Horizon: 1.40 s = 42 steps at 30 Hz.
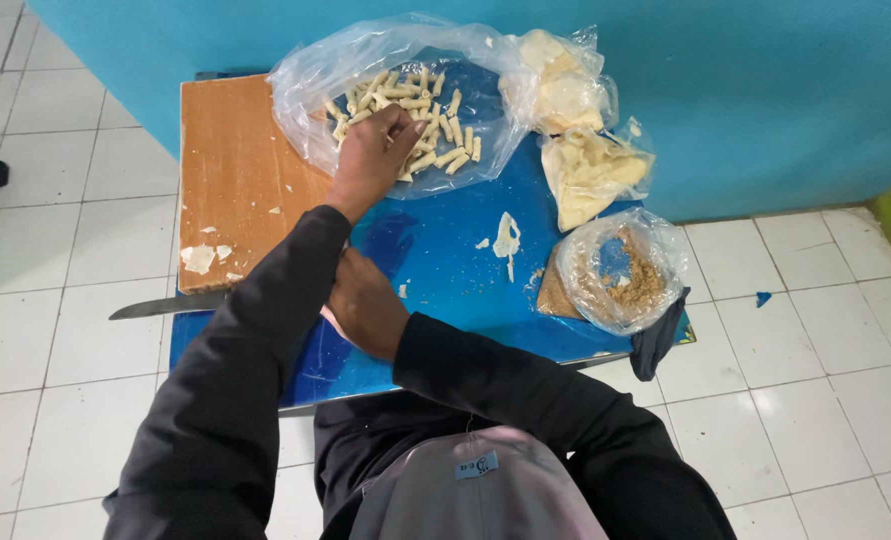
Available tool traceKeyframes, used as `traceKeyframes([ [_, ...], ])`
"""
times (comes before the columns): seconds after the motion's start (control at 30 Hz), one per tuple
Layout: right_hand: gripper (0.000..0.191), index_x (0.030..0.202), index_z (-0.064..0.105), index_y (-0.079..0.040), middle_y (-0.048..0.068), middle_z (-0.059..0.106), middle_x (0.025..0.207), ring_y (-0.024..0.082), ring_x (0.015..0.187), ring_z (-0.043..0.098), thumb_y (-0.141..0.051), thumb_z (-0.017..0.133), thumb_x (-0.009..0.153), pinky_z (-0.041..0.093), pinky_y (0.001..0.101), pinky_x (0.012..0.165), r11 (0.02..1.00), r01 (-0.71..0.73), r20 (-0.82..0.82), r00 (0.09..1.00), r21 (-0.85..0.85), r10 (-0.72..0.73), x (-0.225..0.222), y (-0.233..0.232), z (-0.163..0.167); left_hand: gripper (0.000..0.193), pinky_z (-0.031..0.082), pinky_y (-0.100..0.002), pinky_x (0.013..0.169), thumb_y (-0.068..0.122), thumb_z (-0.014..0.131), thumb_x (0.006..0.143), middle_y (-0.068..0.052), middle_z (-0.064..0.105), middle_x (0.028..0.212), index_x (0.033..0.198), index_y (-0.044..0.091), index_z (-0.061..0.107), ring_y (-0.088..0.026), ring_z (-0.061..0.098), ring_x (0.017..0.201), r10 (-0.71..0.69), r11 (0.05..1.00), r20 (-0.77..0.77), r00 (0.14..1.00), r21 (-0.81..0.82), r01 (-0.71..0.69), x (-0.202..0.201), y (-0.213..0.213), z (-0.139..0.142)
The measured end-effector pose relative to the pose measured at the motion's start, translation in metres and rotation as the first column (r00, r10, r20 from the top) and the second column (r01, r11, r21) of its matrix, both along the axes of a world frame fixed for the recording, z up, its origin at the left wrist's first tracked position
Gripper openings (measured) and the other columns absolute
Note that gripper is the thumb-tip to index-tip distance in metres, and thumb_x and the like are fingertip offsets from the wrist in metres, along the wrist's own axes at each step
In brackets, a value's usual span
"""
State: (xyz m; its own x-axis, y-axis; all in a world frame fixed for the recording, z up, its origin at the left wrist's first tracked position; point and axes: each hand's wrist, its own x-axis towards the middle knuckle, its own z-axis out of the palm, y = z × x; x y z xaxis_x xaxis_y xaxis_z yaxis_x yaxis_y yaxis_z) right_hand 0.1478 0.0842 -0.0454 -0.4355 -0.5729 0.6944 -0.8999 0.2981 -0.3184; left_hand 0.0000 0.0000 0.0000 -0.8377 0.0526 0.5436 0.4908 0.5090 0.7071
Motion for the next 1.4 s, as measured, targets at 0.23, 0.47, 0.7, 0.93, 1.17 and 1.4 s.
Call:
traceKeyframes([
  [0.23,0.016,0.103,0.068,0.002,0.018,0.059,0.107,0.034,0.098,0.057,-0.007,0.066,0.089,0.049,0.0451,0.086,0.999,0.015,0.019,1.000,0.047,-0.016,0.005,0.002,0.002,0.025,0.047,-0.035,0.060,0.024,0.071,0.100,-0.009,0.065,0.073,0.094,0.000,0.068,-0.016,0.058,0.063,-0.052,0.999,0.040,0.998,0.000,0.052,0.002,-0.012,0.000],
  [0.47,0.019,0.109,0.069,0.003,0.018,0.059,0.106,0.034,0.098,0.057,-0.006,0.068,0.093,0.047,0.0433,0.092,0.986,0.019,-0.042,0.999,0.163,-0.013,0.010,0.007,0.003,0.025,0.046,-0.034,0.060,0.024,0.071,0.100,-0.010,0.064,0.072,0.095,0.000,0.069,-0.016,0.057,0.062,-0.055,0.998,0.076,0.996,-0.035,0.057,0.008,-0.011,0.002],
  [0.7,0.041,0.119,0.066,0.004,0.020,0.060,0.120,0.037,0.115,0.054,-0.015,0.076,0.084,0.045,0.0435,0.105,0.990,-0.028,0.035,0.999,0.138,0.023,0.011,0.010,-0.002,0.024,0.047,-0.034,0.060,0.024,0.071,0.099,-0.009,0.064,0.071,0.093,0.001,0.069,-0.017,0.058,0.061,-0.052,0.997,0.056,0.997,-0.049,0.055,-0.001,-0.008,0.000],
  [0.93,0.042,0.122,0.060,-0.001,0.014,0.059,0.118,0.035,0.119,0.056,-0.013,0.077,0.086,0.046,0.0431,0.106,0.998,-0.006,0.091,0.996,0.060,0.000,0.011,0.019,-0.005,0.023,0.048,-0.035,0.061,0.022,0.072,0.098,-0.011,0.066,0.072,0.092,0.000,0.068,-0.019,0.061,0.063,-0.084,0.995,0.061,0.995,-0.048,0.087,-0.005,-0.006,0.000],
  [1.17,0.048,0.123,0.057,0.000,0.016,0.059,0.117,0.038,0.109,0.055,-0.015,0.079,0.083,0.046,0.0450,0.098,0.993,-0.005,0.188,0.982,0.121,-0.018,0.016,0.028,0.000,0.020,0.050,-0.036,0.065,0.019,0.071,0.099,-0.013,0.068,0.079,0.095,0.000,0.068,-0.021,0.064,0.069,-0.114,0.989,0.021,0.993,-0.094,0.116,-0.005,-0.004,-0.004],
  [1.4,0.060,0.131,0.055,0.004,0.019,0.057,0.118,0.038,0.105,0.052,-0.026,0.077,0.085,0.045,0.0457,0.096,0.995,-0.090,0.160,0.984,0.051,0.080,0.014,0.054,0.031,0.014,0.048,-0.037,0.067,0.013,0.070,0.098,-0.014,0.066,0.083,0.099,-0.001,0.069,-0.022,0.061,0.072,-0.139,0.982,0.029,0.990,-0.122,0.141,-0.010,-0.004,-0.005],
])
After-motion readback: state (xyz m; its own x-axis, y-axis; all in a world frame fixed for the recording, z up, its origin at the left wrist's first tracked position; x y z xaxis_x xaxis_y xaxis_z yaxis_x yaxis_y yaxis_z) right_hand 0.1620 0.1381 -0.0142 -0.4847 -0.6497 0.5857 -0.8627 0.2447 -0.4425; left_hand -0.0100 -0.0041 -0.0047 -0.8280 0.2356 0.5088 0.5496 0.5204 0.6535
